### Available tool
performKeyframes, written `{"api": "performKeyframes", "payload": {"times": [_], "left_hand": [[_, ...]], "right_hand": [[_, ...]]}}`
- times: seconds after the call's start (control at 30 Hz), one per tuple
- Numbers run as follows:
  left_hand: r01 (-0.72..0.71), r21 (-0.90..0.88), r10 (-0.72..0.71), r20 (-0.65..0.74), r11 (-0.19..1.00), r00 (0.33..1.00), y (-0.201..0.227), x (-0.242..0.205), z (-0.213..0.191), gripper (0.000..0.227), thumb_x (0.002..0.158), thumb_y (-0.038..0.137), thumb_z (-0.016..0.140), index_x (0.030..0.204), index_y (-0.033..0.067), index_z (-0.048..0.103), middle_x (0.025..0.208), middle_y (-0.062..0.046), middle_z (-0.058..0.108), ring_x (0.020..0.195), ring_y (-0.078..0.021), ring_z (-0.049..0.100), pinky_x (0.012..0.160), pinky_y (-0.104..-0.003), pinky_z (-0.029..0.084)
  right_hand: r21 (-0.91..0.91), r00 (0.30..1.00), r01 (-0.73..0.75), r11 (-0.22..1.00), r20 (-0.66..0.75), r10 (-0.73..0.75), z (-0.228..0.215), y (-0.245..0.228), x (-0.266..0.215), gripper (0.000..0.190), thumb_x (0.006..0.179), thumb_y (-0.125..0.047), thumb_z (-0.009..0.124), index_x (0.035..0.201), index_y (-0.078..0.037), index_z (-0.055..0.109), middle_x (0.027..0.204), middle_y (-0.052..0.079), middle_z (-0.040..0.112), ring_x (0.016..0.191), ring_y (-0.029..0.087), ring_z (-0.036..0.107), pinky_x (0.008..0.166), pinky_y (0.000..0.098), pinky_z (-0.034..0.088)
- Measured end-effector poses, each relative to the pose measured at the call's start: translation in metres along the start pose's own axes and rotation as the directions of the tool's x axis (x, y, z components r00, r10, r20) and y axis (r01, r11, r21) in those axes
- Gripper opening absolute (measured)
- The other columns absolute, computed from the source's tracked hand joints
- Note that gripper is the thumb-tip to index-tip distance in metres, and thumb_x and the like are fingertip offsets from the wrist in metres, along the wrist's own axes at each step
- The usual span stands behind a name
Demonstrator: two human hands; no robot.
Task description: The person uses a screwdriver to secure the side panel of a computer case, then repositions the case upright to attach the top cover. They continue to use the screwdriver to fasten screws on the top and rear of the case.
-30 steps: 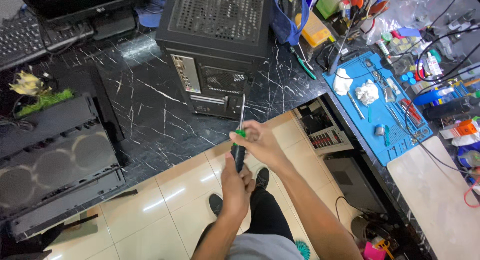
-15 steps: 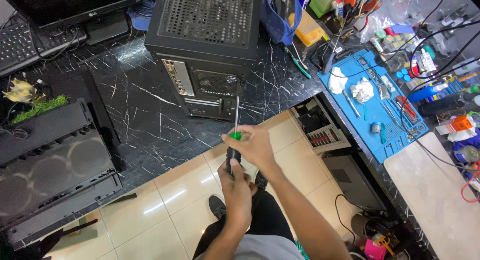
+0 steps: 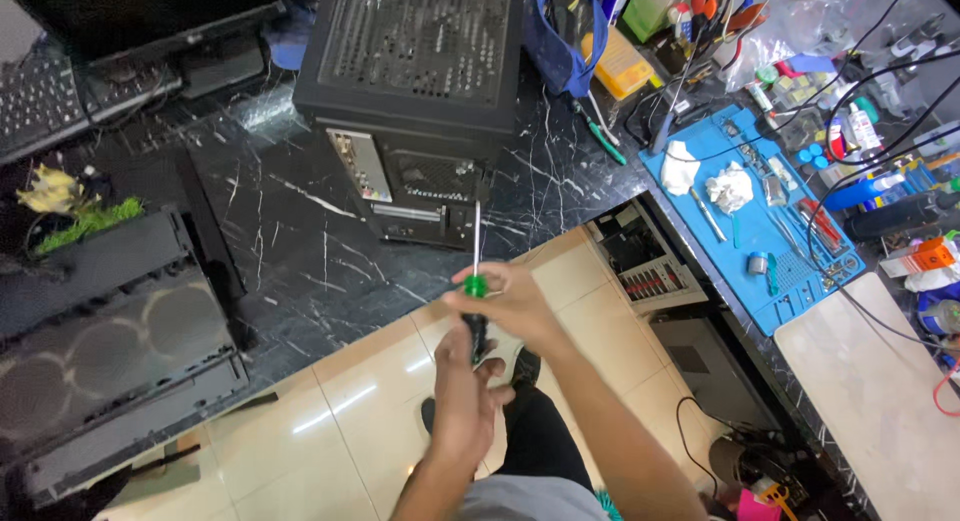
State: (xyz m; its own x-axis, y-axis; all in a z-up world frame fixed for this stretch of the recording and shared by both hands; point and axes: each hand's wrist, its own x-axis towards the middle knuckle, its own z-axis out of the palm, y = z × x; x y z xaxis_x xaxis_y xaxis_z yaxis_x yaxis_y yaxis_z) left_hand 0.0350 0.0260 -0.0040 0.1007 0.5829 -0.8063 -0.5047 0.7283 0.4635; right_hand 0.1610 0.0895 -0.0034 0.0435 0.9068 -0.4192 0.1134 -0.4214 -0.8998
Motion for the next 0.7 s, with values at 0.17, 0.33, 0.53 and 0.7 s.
{"api": "performKeyframes", "payload": {"times": [0.17,0.33,0.53,0.7], "left_hand": [[-0.157,0.158,0.180,-0.140,0.975,0.974,-0.025,0.029,-0.011,0.058,0.120,0.060,0.041,0.117,0.0089,0.068,0.070,-0.001,0.041,0.053,-0.0138,0.031,0.051,-0.035,0.028],[0.320,-0.173,-0.298,0.142,0.931,0.944,-0.031,0.085,-0.029,0.065,0.118,0.066,0.053,0.080,0.0139,0.054,0.054,0.008,0.021,0.043,-0.0062,0.016,0.036,-0.026,0.008],[-0.060,-0.159,0.057,-0.023,0.985,0.998,-0.019,0.014,0.005,0.036,0.123,0.053,0.042,0.128,0.0197,0.053,0.100,-0.007,0.049,0.069,-0.0167,0.040,0.055,-0.034,0.030],[-0.167,0.134,0.175,-0.052,0.977,0.983,-0.008,0.019,-0.004,0.063,0.124,0.058,0.035,0.094,0.0081,0.060,0.060,0.000,0.027,0.051,-0.0137,0.021,0.051,-0.035,0.020]], "right_hand": [[-0.216,0.985,0.087,0.972,-0.127,-0.117,0.021,0.003,0.014,0.047,0.093,-0.064,0.082,0.088,-0.018,0.075,0.077,-0.003,0.066,0.073,0.010,0.057,0.069,0.0315,0.040],[0.291,0.933,-0.099,0.952,0.360,-0.013,-0.014,0.005,0.007,0.057,0.107,-0.038,0.067,0.154,-0.006,0.062,0.153,0.021,0.074,0.142,0.030,0.077,0.119,0.0376,0.058],[0.046,0.998,-0.063,0.997,0.025,0.062,0.002,-0.015,0.001,0.037,0.092,-0.036,0.091,0.120,-0.013,0.085,0.107,0.006,0.085,0.088,0.019,0.085,0.074,0.0295,0.062],[-0.173,0.995,0.041,0.984,-0.083,-0.056,0.018,-0.007,0.020,0.049,0.098,-0.064,0.078,0.091,-0.019,0.061,0.080,-0.004,0.052,0.076,0.012,0.051,0.076,0.0311,0.041]]}}
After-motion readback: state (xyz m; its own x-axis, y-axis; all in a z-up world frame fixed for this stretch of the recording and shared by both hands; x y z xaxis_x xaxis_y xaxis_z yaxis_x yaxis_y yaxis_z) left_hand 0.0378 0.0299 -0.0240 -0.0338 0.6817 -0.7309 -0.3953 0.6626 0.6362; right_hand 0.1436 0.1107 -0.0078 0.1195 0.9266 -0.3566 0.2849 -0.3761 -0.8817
